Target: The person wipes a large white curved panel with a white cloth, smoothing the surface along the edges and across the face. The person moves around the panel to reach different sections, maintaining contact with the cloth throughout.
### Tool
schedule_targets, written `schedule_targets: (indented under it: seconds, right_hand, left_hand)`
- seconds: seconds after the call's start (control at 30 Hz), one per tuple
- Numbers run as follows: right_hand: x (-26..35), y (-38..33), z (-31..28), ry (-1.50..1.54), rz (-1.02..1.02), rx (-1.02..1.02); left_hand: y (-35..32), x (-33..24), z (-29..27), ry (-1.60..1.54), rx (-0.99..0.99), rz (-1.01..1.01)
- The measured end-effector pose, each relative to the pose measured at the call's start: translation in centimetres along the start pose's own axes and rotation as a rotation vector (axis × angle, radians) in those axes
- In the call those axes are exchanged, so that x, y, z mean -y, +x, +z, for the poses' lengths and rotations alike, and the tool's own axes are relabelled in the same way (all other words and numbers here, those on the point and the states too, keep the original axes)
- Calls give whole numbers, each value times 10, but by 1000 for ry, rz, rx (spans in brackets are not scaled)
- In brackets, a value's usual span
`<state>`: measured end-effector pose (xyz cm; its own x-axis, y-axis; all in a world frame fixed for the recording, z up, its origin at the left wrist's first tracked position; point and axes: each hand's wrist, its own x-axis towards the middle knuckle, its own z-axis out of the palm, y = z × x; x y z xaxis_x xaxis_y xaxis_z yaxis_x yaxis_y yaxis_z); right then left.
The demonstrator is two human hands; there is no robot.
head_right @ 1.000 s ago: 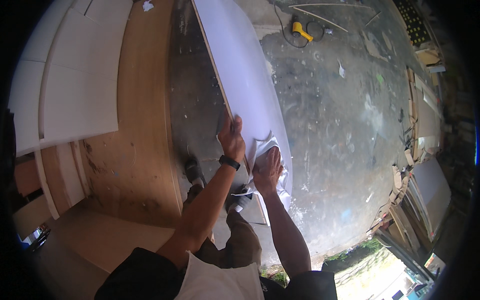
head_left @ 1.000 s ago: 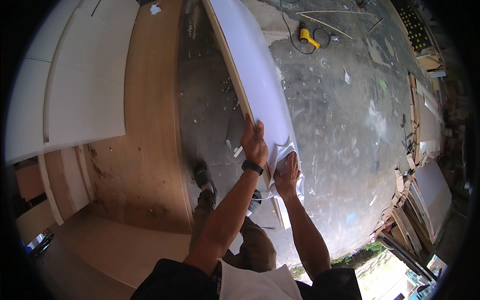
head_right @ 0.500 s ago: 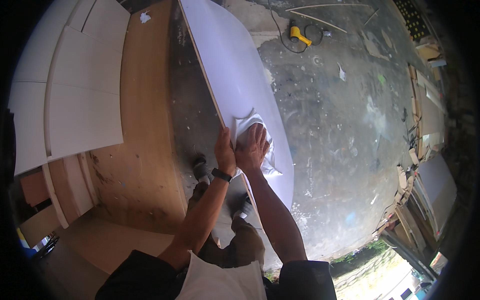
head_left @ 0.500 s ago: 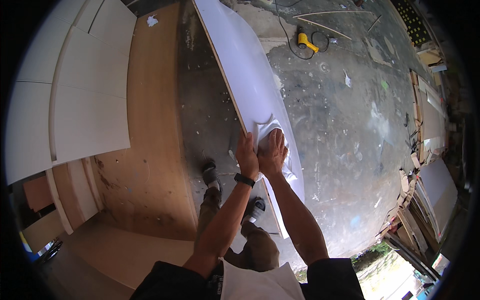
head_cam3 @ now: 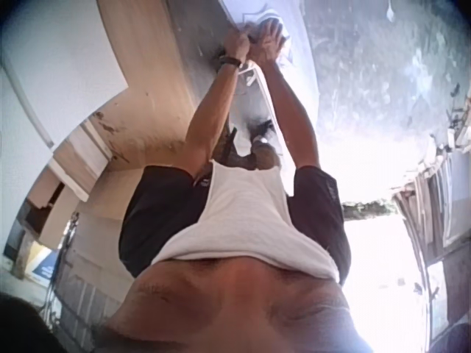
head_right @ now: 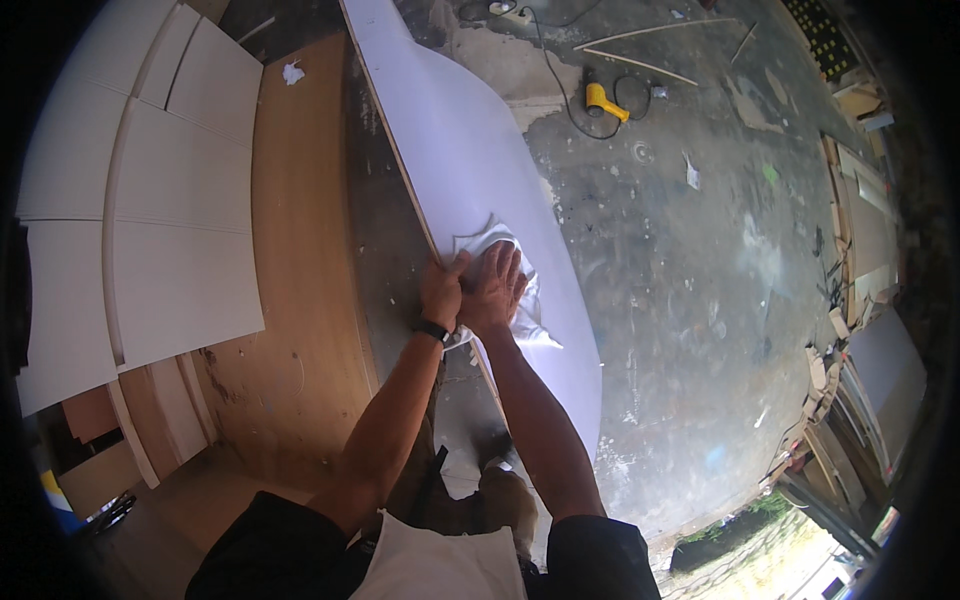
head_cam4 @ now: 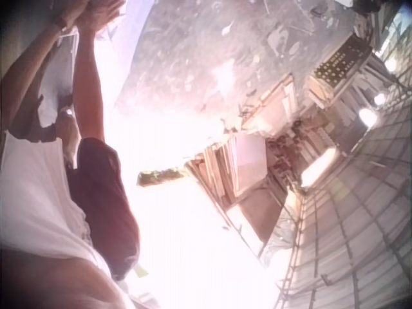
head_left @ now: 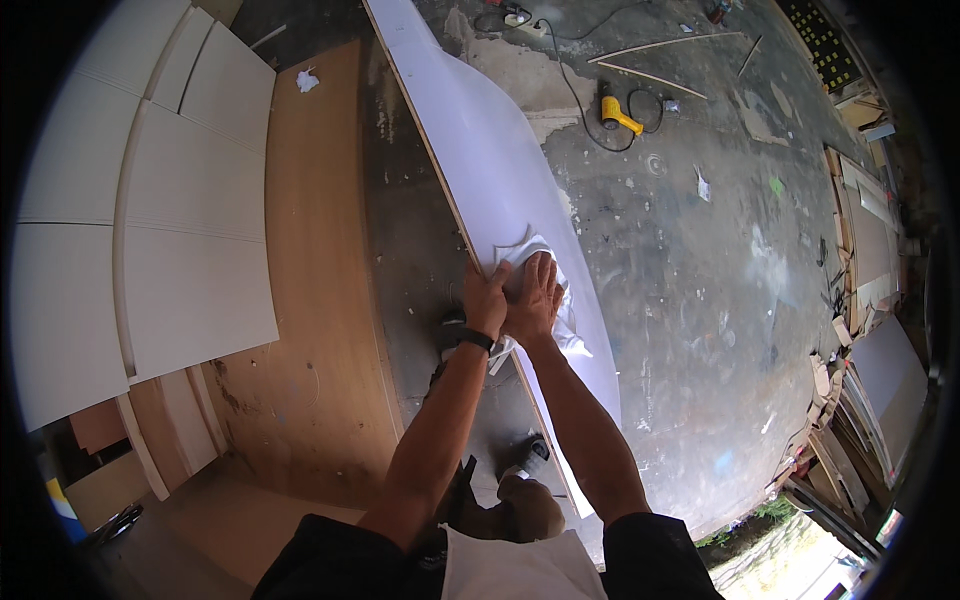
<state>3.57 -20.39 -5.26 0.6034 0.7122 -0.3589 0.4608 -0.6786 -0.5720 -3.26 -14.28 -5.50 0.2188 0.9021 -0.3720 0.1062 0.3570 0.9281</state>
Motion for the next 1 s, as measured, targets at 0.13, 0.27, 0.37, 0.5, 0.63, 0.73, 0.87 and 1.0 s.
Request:
schedule_targets:
  seconds: [0.13, 0.27, 0.37, 0.5, 0.63, 0.73, 0.87, 1.0]
  right_hand:
    - [30, 41, 5, 13, -22, -22]
    - [51, 79, 6, 10, -36, -25]
    - [81, 108, 8, 12, -51, -24]
    - [120, 162, 5, 8, -24, -2]
    - [148, 201, 10, 6, -14, 9]
    - [167, 237, 18, 0, -14, -2]
    - [198, 286, 24, -13, -29, -19]
    - [207, 317, 30, -27, -58, -102]
  left_hand:
    - [44, -19, -6, 140, -37, 102]
    - [77, -48, -4, 206, -77, 64]
    - [120, -51, -12, 229, -130, 124]
    - [178, -81, -16, 310, -118, 82]
    - [224, -96, -17, 230, -144, -25]
    - [260, -109, -18, 222, -181, 54]
    - [311, -135, -24, 401, -214, 47]
    - [336, -156, -19, 374, -219, 12]
